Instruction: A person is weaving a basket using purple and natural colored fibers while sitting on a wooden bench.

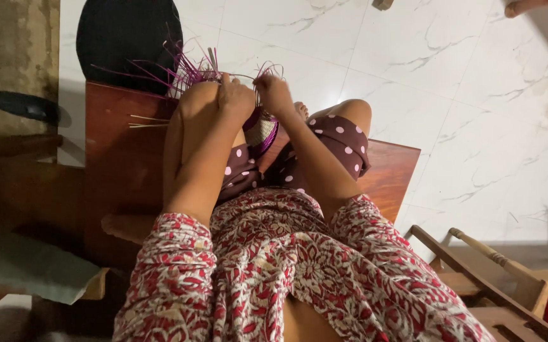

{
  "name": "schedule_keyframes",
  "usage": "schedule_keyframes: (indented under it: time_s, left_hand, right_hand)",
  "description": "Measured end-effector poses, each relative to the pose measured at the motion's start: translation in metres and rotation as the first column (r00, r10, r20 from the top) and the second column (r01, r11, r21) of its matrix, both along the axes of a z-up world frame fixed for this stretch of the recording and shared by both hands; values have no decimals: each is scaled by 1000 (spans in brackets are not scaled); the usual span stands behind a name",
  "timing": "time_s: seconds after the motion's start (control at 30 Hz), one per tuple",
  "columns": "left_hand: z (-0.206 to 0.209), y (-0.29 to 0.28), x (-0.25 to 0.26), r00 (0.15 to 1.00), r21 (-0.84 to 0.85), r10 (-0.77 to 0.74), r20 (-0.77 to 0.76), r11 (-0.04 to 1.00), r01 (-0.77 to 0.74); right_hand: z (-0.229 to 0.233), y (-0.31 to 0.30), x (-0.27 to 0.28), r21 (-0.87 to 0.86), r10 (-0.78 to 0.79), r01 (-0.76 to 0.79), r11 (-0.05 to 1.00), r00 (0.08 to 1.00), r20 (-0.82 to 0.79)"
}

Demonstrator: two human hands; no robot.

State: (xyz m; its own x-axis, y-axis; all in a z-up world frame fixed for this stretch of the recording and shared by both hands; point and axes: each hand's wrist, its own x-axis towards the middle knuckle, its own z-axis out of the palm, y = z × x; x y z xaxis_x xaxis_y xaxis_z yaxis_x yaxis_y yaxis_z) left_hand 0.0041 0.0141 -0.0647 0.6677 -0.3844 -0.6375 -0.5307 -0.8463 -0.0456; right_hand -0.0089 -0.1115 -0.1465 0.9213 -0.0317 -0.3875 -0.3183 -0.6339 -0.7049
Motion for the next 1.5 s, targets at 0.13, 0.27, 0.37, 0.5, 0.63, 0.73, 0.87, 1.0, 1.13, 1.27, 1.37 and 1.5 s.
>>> schedule_keyframes:
  time_s: [0.13,0.27,0.37,0.5,0.63,0.73,0.87,1.0,1.13,1.27,1.37,1.5]
  left_hand:
    - [-21,2,5,1000,-31,-18,-19,999,17]
    - [-1,4,4,999,-61,-32,-38,998,30]
    - [-1,7,2,998,-64,-54,-20,997,53]
    - [-30,3,2,995,-69,-94,-13,993,93]
    - [-58,-6,2,984,44,-153,-89,987,157]
    - [-123,-11,-9,961,-242,-49,271,963,118]
    - [-139,-23,-7,969,-249,82,233,968,-22]
    - [-87,-30,-2,980,-153,188,69,972,-176]
    - [-55,-30,-1,961,-105,276,-34,955,-278]
    - [-48,-34,-1,934,-51,353,-48,933,-355]
    - [-41,-36,-2,941,-18,337,-39,941,-338]
    - [-46,-34,-6,953,26,301,24,953,-301]
  right_hand:
    - [-38,-9,2,-150,-63,51,987,995,-74]
    - [-45,5,-5,-128,196,-217,968,968,-158]
    - [-8,9,6,-135,78,-88,987,994,-75]
    - [45,-3,19,30,-206,204,979,975,84]
    - [76,-23,12,285,-399,374,883,916,34]
    - [20,-40,-4,-64,-238,231,971,960,-146]
    - [17,-44,-23,31,-225,241,970,939,-259]
    - [30,-46,-29,-11,-154,155,988,961,-232]
    - [14,-48,-34,-48,-111,104,993,978,-179]
    - [18,-41,-37,-103,-102,90,991,987,-121]
    - [8,-40,-40,-76,-102,93,993,987,-123]
    - [0,-39,-41,-103,-68,54,993,987,-143]
